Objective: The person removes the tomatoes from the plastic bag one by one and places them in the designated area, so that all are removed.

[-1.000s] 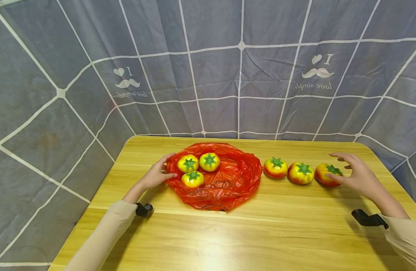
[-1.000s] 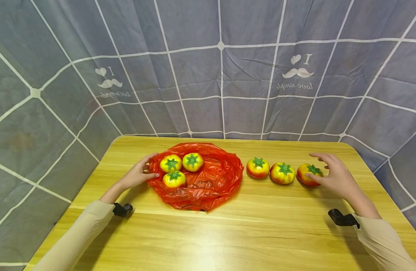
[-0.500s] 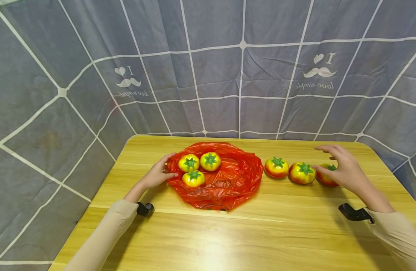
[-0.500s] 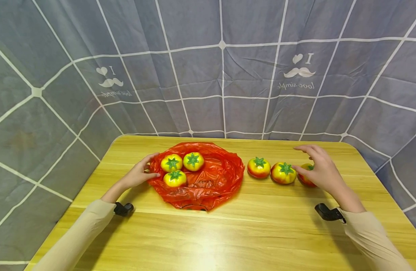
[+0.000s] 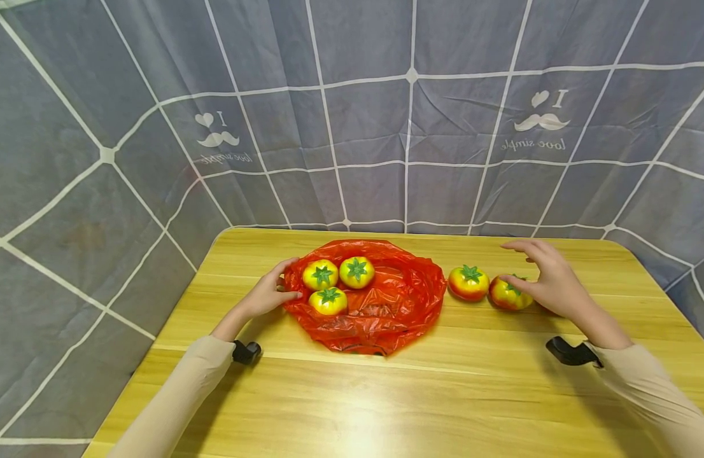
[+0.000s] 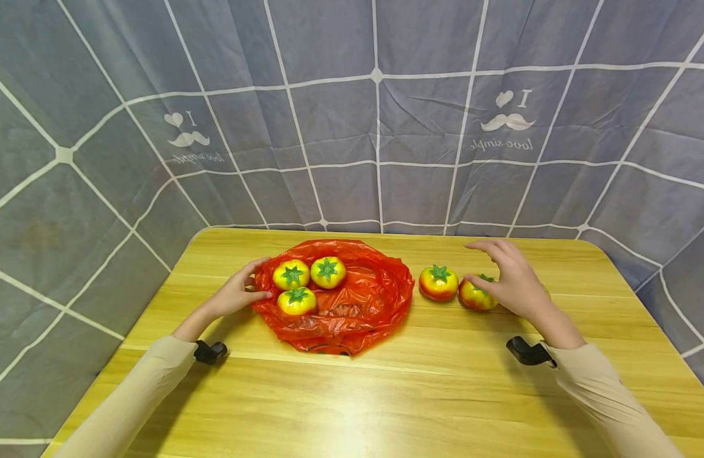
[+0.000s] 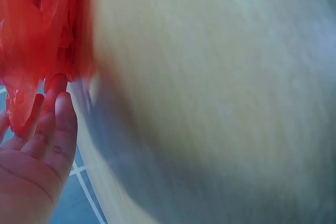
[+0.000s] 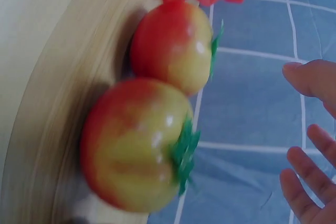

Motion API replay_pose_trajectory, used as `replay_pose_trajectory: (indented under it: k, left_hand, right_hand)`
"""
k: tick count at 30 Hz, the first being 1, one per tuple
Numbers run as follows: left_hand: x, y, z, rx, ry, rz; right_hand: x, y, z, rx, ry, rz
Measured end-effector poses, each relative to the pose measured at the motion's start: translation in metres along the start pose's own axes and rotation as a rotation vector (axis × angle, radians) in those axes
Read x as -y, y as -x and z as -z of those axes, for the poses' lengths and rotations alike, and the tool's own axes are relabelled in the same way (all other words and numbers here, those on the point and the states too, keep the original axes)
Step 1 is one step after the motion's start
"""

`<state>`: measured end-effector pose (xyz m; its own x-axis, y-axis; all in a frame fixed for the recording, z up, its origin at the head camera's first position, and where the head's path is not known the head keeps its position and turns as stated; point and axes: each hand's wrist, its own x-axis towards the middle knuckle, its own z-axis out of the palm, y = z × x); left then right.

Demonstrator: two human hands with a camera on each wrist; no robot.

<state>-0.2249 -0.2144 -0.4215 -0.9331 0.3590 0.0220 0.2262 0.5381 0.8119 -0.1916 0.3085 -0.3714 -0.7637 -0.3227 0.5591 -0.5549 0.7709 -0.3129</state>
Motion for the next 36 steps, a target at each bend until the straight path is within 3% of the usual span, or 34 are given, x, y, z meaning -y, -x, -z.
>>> replay_pose_trajectory:
  k: [8, 29, 36]
  left_hand:
    - [0.001, 0.000, 0.000, -0.003, 0.002, -0.007]
    - [0.002, 0.001, -0.002, -0.007, 0.031, -0.015]
    - [0.002, 0.001, -0.002, -0.011, 0.022, -0.013]
  right_hand:
    - [0.018, -0.011, -0.016, -0.001, -0.055, 0.053]
    - [0.068, -0.044, -0.067, 0.052, -0.245, 0.053]
    - [0.085, -0.056, -0.081, 0.133, -0.323, 0.012]
